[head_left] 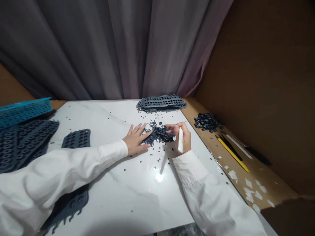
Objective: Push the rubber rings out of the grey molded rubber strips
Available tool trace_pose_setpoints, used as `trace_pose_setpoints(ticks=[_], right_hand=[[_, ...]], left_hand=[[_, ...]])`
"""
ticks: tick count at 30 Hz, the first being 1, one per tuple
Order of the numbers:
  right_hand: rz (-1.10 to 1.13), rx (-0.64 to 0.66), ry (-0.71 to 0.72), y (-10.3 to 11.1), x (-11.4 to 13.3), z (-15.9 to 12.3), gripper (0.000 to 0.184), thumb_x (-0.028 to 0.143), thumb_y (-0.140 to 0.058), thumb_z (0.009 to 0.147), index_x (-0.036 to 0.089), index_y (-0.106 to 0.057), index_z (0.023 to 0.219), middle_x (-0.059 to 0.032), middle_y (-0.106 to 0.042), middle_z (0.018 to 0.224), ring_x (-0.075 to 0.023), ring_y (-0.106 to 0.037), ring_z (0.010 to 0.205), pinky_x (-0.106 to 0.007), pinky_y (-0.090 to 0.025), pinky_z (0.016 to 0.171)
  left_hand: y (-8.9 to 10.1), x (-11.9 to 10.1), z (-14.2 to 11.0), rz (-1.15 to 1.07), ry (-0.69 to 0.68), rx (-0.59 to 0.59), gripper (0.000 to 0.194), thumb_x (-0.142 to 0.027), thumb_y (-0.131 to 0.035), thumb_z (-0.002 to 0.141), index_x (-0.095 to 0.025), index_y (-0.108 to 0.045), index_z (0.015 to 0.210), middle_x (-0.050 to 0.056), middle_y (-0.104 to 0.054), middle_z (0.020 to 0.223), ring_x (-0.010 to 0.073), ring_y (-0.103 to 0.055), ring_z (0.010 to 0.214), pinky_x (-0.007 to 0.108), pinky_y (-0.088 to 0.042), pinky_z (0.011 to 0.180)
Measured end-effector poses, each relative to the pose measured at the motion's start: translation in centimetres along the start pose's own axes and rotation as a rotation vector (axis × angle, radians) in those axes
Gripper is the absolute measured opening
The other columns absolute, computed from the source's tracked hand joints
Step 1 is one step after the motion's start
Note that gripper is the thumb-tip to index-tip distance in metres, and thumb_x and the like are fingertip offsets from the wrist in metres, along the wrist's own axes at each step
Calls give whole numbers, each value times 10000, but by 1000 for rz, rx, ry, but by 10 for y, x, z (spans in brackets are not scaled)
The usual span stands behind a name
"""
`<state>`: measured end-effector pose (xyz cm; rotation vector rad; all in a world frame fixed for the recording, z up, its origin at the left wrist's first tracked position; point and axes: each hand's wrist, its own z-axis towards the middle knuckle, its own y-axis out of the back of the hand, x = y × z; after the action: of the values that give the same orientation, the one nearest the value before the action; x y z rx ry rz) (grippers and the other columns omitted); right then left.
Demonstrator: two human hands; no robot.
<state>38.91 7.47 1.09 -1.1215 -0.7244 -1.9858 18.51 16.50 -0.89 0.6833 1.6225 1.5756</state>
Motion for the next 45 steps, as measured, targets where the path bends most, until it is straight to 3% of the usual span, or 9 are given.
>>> trace_pose_setpoints(ticks=[5, 9, 15, 19, 25, 29, 34, 39, 45], right_hand=[[19, -1, -2, 0, -1, 1, 347, 524, -453, 910, 224, -430, 737, -62, -734, 871, -173, -652, 638, -311, -508, 642], [23, 32, -16, 0, -6, 1, 342, 525, -450, 911, 224, -436, 748, -59, -733, 866, -177, -651, 652, -317, -510, 648], [10, 43, -15, 0, -6, 0, 334, 524, -457, 910, 226, -441, 760, -58, -731, 865, -177, -648, 634, -318, -509, 635], [-8, 34, -1, 2, -4, 1, 332, 514, -452, 916, 223, -445, 757, -59, -730, 870, -178, -651, 643, -318, -505, 641], [29, 39, -10, 2, -8, 1, 337, 519, -461, 907, 226, -429, 744, -55, -729, 845, -178, -645, 634, -316, -500, 636], [33, 48, -21, 0, -9, 0, 334, 521, -462, 904, 226, -437, 750, -56, -729, 852, -175, -642, 625, -314, -499, 632], [30, 75, -26, 0, -8, -1, 329, 512, -465, 906, 220, -440, 755, -59, -729, 873, -168, -643, 634, -304, -499, 640], [7, 49, -2, 4, -7, 1, 324, 504, -456, 912, 220, -433, 758, -58, -731, 871, -161, -645, 627, -289, -495, 630], [1, 48, -4, 3, -7, 1, 304, 476, -462, 911, 221, -428, 749, -54, -734, 869, -159, -645, 623, -284, -480, 632]], left_hand=[[12, 27, -27, 15, 98, -33, 742, -663, -234, 924, -191, -229, 1497, 116, -84, 1567, 324, -48, 1436, 567, -45, 1126], [5, 44, -50, 25, 169, -3, 785, -657, -229, 923, -96, -286, 1470, 206, -160, 1534, 375, -121, 1418, 617, -85, 1099], [-10, 5, -20, -27, -3, 27, 776, -675, -265, 911, -169, -219, 1496, 118, -122, 1557, 313, -87, 1433, 538, -28, 1136], [-6, -19, 1, -65, -86, 25, 782, -663, -226, 926, -158, -115, 1513, 88, -112, 1562, 246, -110, 1439, 448, -31, 1159], [10, 13, -32, -53, 27, 29, 790, -651, -194, 931, -115, -133, 1507, 129, -122, 1556, 283, -126, 1433, 477, -52, 1152], [4, 32, -53, -39, 94, 93, 880, -685, -235, 901, -21, -200, 1477, 232, -146, 1525, 346, -148, 1417, 520, -134, 1130], [-10, 6, -22, -81, 10, 111, 902, -699, -225, 898, -16, -164, 1485, 203, -87, 1539, 315, -82, 1430, 469, -130, 1147], [5, -21, 3, -131, -94, 67, 875, -690, -213, 912, -65, -63, 1506, 138, -29, 1558, 257, -60, 1440, 385, -97, 1163], [25, 9, -61, -95, -42, 39, 834, -655, -250, 928, -80, -80, 1508, 170, -87, 1550, 307, -121, 1428, 463, -129, 1148]])
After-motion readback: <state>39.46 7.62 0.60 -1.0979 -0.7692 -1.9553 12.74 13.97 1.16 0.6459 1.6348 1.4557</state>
